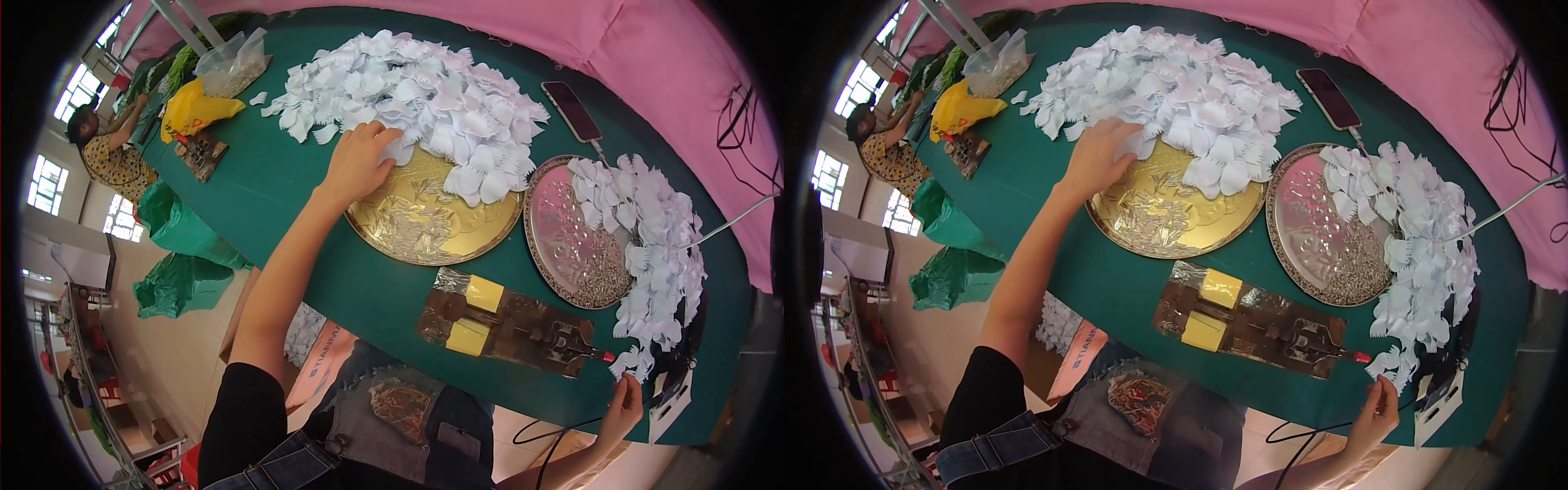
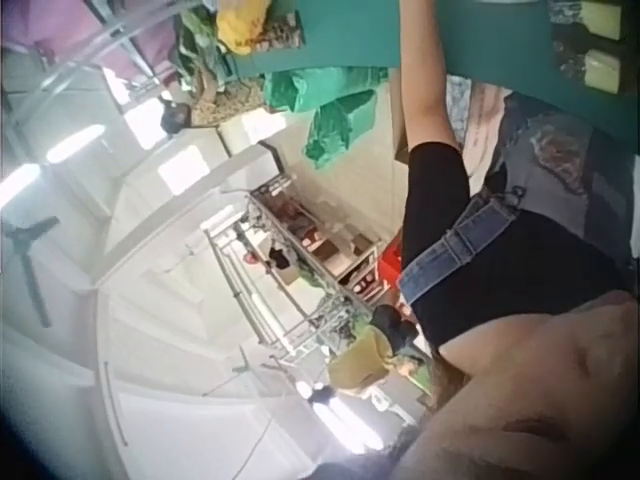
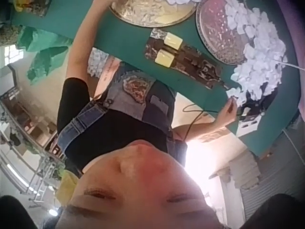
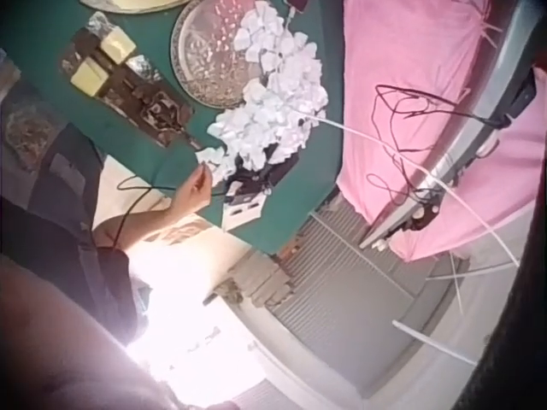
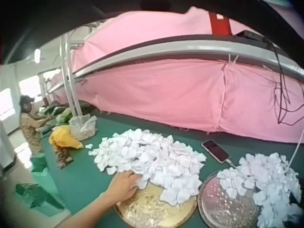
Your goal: The person picks up a white plastic piece and a metal pin, positions them on a metal jig, and uses pliers to press the pin into the piece before setting the assembled component aside.
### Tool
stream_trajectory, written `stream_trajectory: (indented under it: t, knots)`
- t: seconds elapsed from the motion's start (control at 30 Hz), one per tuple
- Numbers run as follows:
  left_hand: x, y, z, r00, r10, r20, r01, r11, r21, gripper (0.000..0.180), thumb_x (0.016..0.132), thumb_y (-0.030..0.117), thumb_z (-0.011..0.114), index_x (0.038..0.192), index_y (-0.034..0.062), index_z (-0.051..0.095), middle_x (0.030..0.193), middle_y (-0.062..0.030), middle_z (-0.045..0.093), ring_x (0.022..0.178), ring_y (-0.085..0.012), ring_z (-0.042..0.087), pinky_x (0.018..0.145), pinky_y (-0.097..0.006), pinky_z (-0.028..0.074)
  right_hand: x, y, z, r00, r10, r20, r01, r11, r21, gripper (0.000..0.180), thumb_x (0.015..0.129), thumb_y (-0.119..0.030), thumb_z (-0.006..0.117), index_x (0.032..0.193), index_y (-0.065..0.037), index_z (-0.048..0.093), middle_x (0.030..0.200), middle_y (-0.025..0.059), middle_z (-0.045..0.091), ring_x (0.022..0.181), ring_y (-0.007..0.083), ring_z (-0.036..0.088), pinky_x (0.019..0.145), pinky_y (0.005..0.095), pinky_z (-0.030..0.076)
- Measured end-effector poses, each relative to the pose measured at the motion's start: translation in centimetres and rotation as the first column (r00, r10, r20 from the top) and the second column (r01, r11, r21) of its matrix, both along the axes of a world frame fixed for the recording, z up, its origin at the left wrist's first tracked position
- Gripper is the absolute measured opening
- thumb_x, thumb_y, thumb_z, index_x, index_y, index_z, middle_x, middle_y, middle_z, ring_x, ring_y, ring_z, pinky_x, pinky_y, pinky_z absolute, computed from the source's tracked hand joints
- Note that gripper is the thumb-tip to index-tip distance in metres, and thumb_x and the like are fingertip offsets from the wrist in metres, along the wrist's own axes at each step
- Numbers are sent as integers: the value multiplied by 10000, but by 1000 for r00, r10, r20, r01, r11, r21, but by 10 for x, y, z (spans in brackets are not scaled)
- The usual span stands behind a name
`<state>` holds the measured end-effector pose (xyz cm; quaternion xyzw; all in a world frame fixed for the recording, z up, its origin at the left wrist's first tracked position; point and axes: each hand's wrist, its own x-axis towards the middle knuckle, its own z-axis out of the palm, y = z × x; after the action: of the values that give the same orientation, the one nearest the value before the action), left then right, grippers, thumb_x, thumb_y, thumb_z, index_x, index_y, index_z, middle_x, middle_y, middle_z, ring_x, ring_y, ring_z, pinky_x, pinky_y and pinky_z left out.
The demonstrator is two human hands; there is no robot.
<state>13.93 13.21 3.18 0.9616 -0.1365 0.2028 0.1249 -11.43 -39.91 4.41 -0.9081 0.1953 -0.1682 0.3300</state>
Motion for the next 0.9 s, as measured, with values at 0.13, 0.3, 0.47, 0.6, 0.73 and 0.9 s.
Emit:
stream_trajectory:
  t: [0.13, 0.3, 0.47, 0.6, 0.73, 0.9]
  knots:
    - [8, 0, 9, 992, -10, -129, 21, 996, 83, 437, 746, 60, 725, 1170, 128, 642, 1042, -88, 596, 1041, -298, 584, 838, -420, 483, 7, 5, 1, 1000, 7, -13, -7, 1000, -22, 189, 983, -151, 610, 1058, -3, 703, 825, 66, 692, 689, 88, 597, 559, 247, 391]
    - [3, 12, 15, 982, -176, -74, 180, 983, 44, 301, 759, 28, 701, 1035, 74, 592, 987, -125, 595, 968, -358, 595, 833, -445, 491, 13, 10, 1, 999, 52, 13, -51, 999, -15, 185, 979, -136, 606, 1064, -4, 705, 811, 68, 694, 696, 94, 605, 578, 249, 403]
    - [-17, 6, 27, 957, -109, -269, -24, 894, -448, 254, 834, -35, 640, 1076, 29, 596, 911, -50, 592, 870, -177, 615, 758, -305, 488, 13, 9, 4, 999, 38, -31, -38, 999, 22, 184, 957, -133, 631, 1051, 4, 711, 757, 69, 683, 642, 91, 541, 574, 249, 406]
    - [-70, -32, 51, 855, -411, -317, 17, 633, -774, 382, 859, -52, 617, 1240, -16, 611, 943, -54, 566, 874, -155, 572, 790, -267, 462, 38, 14, 16, 996, 84, -8, -83, 995, 46, 154, 943, -108, 643, 1030, -3, 715, 818, 56, 695, 661, 80, 558, 571, 236, 423]
    - [-107, -75, 49, 804, -541, -244, 149, 581, -800, 239, 852, -62, 622, 1057, 13, 718, 917, -79, 628, 901, -189, 596, 839, -290, 465, 73, 15, 30, 986, 165, 32, -165, 986, 5, 141, 931, -88, 648, 1018, 1, 713, 764, 43, 679, 630, 69, 548, 563, 229, 414]
    - [-144, -115, 27, 798, -577, -177, 99, 414, -905, 171, 763, -42, 711, 912, 35, 678, 960, -82, 654, 940, -232, 611, 852, -336, 464, 126, 11, 27, 968, 252, -10, -253, 966, -59, 138, 918, -115, 656, 988, -15, 719, 743, 58, 686, 587, 85, 535, 556, 246, 418]
